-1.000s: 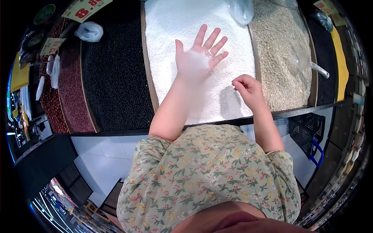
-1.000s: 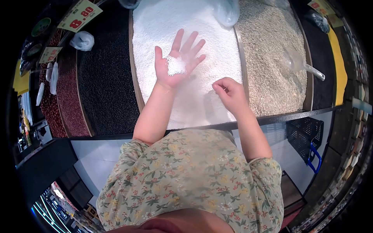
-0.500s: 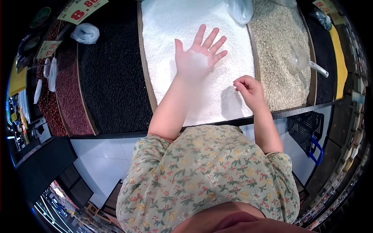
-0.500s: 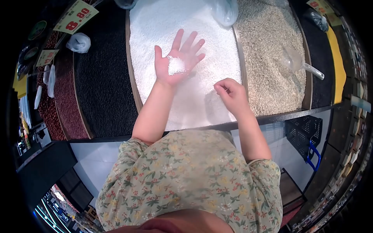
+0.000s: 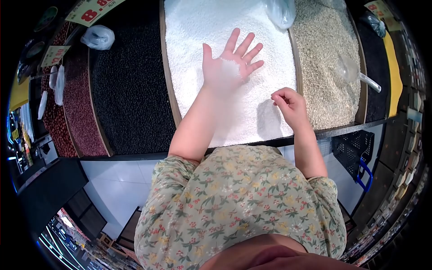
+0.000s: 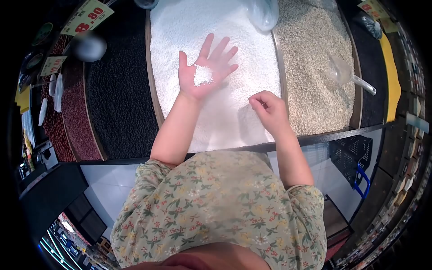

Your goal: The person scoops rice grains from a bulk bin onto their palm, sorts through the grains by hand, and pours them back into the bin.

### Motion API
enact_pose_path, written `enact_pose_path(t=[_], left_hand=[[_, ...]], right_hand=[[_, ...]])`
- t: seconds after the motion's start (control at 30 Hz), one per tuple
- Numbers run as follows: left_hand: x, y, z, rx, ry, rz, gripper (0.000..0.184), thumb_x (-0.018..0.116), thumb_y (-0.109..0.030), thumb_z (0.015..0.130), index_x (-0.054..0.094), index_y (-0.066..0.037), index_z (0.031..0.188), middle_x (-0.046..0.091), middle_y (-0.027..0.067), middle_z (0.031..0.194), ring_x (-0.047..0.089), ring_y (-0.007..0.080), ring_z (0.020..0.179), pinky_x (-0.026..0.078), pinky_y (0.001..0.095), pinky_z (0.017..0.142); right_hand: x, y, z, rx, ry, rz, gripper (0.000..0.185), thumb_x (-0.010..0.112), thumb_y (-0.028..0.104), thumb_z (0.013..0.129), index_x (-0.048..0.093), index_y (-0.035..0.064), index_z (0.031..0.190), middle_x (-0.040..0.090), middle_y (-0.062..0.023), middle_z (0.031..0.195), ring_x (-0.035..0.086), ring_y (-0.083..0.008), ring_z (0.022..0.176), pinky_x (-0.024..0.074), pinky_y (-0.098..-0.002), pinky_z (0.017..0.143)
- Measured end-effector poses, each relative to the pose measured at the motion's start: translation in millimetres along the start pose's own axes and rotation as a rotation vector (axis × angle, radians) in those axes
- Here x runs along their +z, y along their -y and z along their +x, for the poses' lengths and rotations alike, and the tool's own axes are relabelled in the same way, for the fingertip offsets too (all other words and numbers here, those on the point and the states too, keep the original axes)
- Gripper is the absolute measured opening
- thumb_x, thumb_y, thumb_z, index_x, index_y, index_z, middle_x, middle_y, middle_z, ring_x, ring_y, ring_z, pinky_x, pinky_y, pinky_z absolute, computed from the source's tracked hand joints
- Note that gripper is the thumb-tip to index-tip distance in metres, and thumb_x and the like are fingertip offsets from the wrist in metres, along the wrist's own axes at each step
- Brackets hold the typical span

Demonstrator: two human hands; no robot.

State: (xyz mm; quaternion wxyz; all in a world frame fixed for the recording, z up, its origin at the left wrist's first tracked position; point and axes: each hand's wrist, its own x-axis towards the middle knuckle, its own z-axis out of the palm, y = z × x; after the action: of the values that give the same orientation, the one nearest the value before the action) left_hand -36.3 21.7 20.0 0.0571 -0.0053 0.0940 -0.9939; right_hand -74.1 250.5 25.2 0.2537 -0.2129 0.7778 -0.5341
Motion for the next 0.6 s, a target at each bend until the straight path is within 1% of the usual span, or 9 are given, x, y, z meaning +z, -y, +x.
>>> enact_pose_path(t=[0.07,0.2,0.3,0.4,0.47,0.53,0.6], left_hand=[[4.3,1.9,-1.5,-0.028,-0.045,0.200,0.085,0.009,-0.075,0.087,0.024,-0.020,0.150,0.015,0.0146,0.156,0.012,0.0450,0.141,0.019,0.0686,0.106],[0.2,-1.0,-0.1,-0.041,-0.037,0.163,0.085,0.010,-0.075,0.087,0.024,-0.020,0.150,0.015,0.0147,0.156,0.012,0.0444,0.141,0.019,0.0679,0.107],[0.0,-2.5,0.8,0.010,-0.030,0.186,0.085,0.011,-0.076,0.087,0.025,-0.019,0.150,0.016,0.0150,0.156,0.012,0.0440,0.142,0.019,0.0675,0.107],[4.0,-0.5,-1.0,0.007,-0.045,0.180,0.085,0.011,-0.076,0.087,0.026,-0.019,0.149,0.017,0.0152,0.156,0.013,0.0440,0.142,0.018,0.0672,0.107],[7.1,2.4,-1.9,-0.048,-0.078,0.245,0.085,0.011,-0.075,0.088,0.027,-0.019,0.149,0.017,0.0150,0.156,0.013,0.0431,0.142,0.017,0.0665,0.108],[5.9,1.4,-2.1,-0.026,-0.088,0.250,0.085,0.012,-0.075,0.088,0.027,-0.019,0.149,0.017,0.0153,0.156,0.013,0.0435,0.142,0.017,0.0666,0.108],[5.4,0.8,0.0,-0.007,-0.094,0.254,0.085,0.012,-0.075,0.087,0.027,-0.019,0.149,0.017,0.0156,0.156,0.013,0.0439,0.141,0.017,0.0667,0.108]], right_hand=[[-0.7,-1.3,1.7,-0.018,-0.001,-0.006,0.008,0.066,0.008,0.086,0.067,0.0003,0.088,0.063,-0.0054,0.081,0.057,-0.0095,0.069,0.0458,-0.0230,0.060],[-0.1,-0.4,1.1,-0.023,-0.005,-0.033,0.008,0.066,0.008,0.086,0.067,0.0003,0.088,0.063,-0.0052,0.081,0.057,-0.0095,0.068,0.0458,-0.0228,0.060],[0.4,0.4,1.8,-0.020,-0.005,-0.019,0.007,0.066,0.007,0.086,0.067,0.0002,0.088,0.063,-0.0053,0.081,0.057,-0.0097,0.069,0.0459,-0.0228,0.060],[0.3,3.0,3.0,-0.040,-0.009,-0.016,0.007,0.065,0.007,0.086,0.066,-0.0001,0.087,0.063,-0.0057,0.081,0.058,-0.0097,0.069,0.0461,-0.0230,0.060],[1.0,5.4,4.5,-0.049,-0.014,-0.007,0.007,0.065,0.007,0.086,0.066,-0.0001,0.087,0.063,-0.0058,0.081,0.058,-0.0099,0.069,0.0460,-0.0229,0.060],[1.5,10.7,4.9,-0.054,-0.018,0.001,0.007,0.065,0.006,0.086,0.066,-0.0002,0.087,0.063,-0.0059,0.081,0.058,-0.0101,0.069,0.0460,-0.0229,0.059],[-0.2,20.8,7.5,-0.134,-0.019,-0.081,0.006,0.065,0.005,0.086,0.066,-0.0001,0.087,0.063,-0.0062,0.081,0.058,-0.0109,0.069,0.0458,-0.0229,0.059]])
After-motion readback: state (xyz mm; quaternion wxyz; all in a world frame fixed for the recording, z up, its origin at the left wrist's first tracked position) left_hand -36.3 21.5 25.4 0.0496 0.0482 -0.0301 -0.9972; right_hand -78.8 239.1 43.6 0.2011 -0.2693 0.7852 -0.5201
